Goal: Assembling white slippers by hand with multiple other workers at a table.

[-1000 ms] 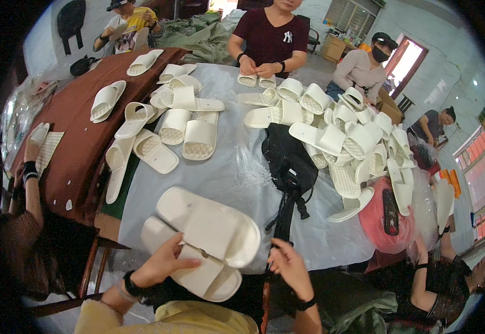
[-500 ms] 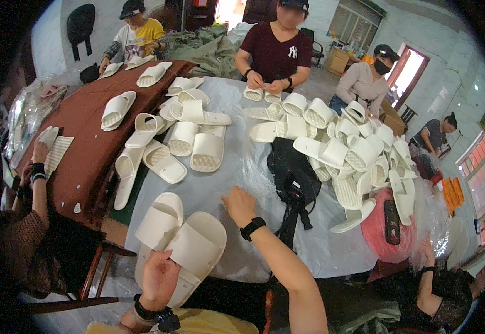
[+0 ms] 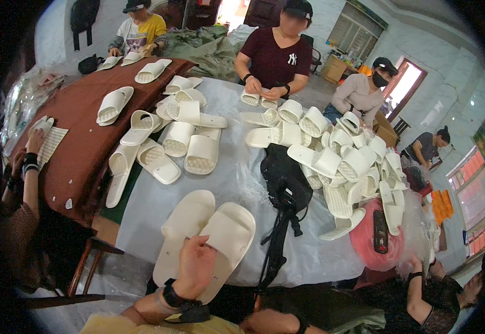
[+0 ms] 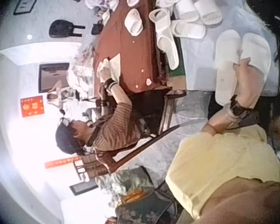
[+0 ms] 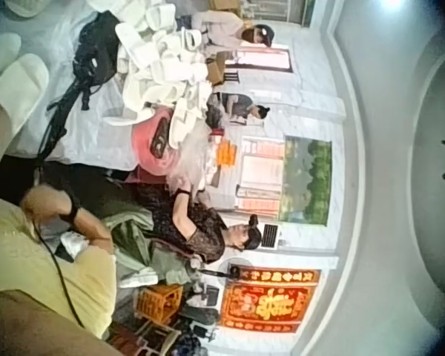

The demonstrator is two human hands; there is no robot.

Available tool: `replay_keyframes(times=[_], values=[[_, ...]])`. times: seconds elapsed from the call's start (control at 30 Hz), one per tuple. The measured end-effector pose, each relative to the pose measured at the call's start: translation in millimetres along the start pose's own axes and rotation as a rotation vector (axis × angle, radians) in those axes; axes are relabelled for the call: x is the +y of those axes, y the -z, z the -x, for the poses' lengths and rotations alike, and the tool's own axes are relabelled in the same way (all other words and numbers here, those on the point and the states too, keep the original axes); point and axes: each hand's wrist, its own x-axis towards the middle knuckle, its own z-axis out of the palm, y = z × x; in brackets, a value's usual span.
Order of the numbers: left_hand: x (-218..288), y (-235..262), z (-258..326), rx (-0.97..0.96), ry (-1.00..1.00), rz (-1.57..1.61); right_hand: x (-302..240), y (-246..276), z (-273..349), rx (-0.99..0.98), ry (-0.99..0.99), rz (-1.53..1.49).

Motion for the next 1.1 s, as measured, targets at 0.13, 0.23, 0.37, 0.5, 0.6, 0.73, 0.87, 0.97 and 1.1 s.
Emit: replay_keyframes(times=[0.13,0.23,0.37,0.5,0.6,0.73,0.87,0.97,1.1], values=[[-37,-12,-15,0.041,-0.069,-0.184,-11,-23,38,0.006,0.401,-0.283],[-42,-6,-6,-0.09,-0.035,-0.31,-20,0,66,0.132,0.302,-0.475],[-10,-1,49,-0.036,0.263,-0.441,1,-11,101,0.791,0.266,-0.702],[50,39,79,-0.312,0.328,-0.714,-9,-2,74,1.258,0.429,-0.924],[80,51,91,-0.367,-0.694,-1.055,-18,10,46,1.322,0.264,-0.831],[103,60,105,-0.297,-1.09,-1.407,-25,9,18,1.32,0.24,-0.842],[93,60,95,-0.389,0.46,-1.065,-33,6,0,1.073,0.212,-0.704],[73,66,91,-0.393,0.501,-0.768,-51,7,-12,0.805,0.269,-0.469],[98,65,66,-0.19,0.224,-0.445,-47,-4,-16,0.452,0.334,-0.352]])
